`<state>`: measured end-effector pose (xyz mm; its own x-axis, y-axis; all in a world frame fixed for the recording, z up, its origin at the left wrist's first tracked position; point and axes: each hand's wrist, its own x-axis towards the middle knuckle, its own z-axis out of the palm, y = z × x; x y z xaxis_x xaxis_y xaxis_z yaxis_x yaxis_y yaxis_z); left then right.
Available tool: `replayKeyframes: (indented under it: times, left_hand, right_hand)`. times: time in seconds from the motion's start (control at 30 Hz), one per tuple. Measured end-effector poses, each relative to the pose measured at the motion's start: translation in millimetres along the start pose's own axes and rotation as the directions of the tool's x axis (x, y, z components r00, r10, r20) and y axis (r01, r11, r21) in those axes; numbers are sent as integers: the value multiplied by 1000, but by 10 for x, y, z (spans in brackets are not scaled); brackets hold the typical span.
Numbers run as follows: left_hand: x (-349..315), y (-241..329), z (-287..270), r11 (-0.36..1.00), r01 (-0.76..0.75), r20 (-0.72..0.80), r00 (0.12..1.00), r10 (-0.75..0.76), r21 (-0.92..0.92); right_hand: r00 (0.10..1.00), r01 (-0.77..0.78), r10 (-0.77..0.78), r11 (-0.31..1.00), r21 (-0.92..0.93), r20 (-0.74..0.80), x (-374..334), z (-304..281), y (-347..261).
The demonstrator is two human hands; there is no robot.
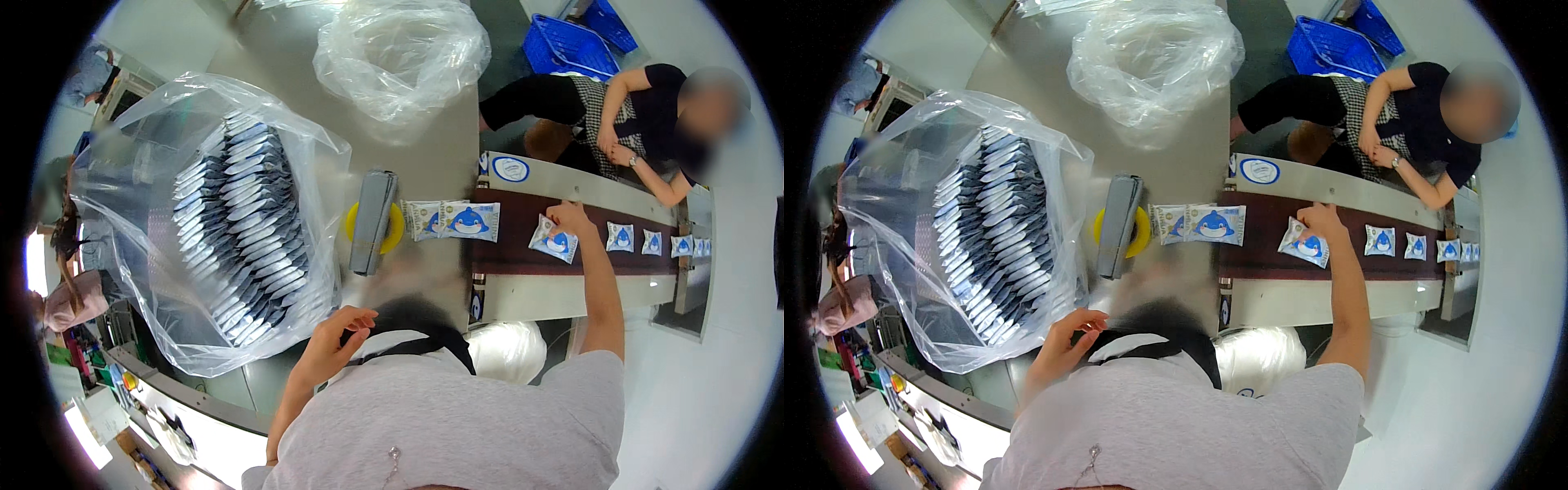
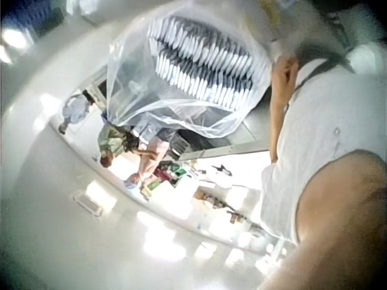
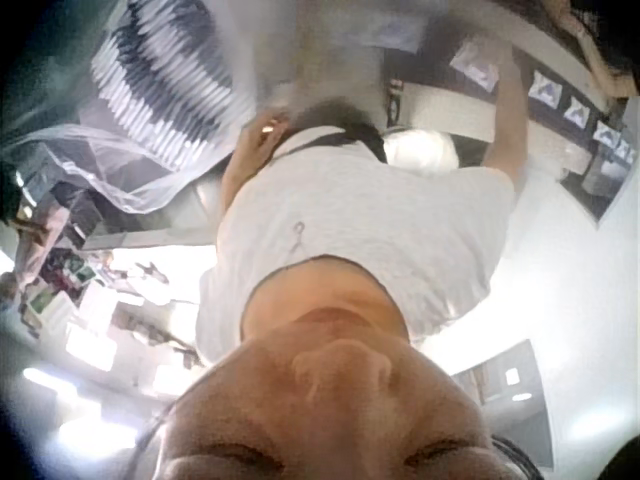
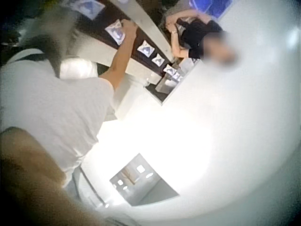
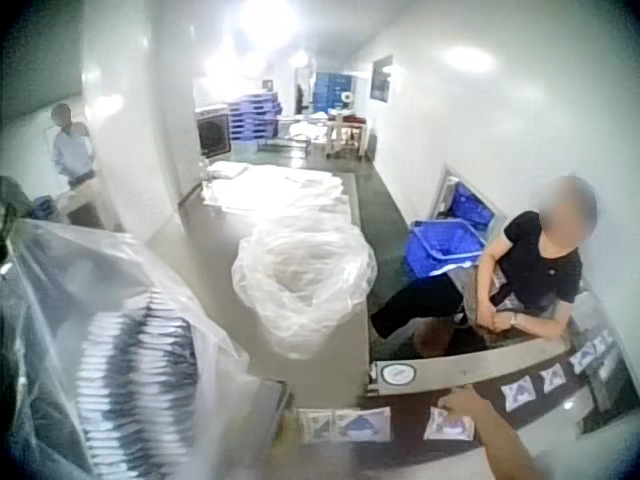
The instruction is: The person repeatedly takes small, individually wrapped items from a large plastic bag and places them onto a conveyor belt. Another person is visible in the background working at a separate station. The camera is extremely unstable throughout the process.
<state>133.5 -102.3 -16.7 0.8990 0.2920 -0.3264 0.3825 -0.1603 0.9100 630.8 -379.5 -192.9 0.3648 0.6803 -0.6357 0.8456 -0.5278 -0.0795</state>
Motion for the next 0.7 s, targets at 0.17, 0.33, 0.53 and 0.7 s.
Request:
replayKeyframes:
  times: [0.17, 0.33, 0.53, 0.7]
  left_hand:
    - [-86, 24, 99, 995, 84, -66, 994, -87, -45]
    - [-104, 152, 62, 996, 72, -39, 997, -70, 48]
    - [-535, 302, -313, 999, 48, -174, 984, -45, 17]
    - [-1031, 319, -984, 1000, 13, -439, 898, 1, 27]
  right_hand:
    - [887, 460, -453, 884, 81, -87, 655, -633, -867]
    - [760, 641, -649, 739, 208, -34, 1468, -506, -1841]
    - [947, 319, -318, 948, -10, 45, 971, -19, -2499]
    - [854, 312, -387, 916, -254, -348, 6, 918, -2924]
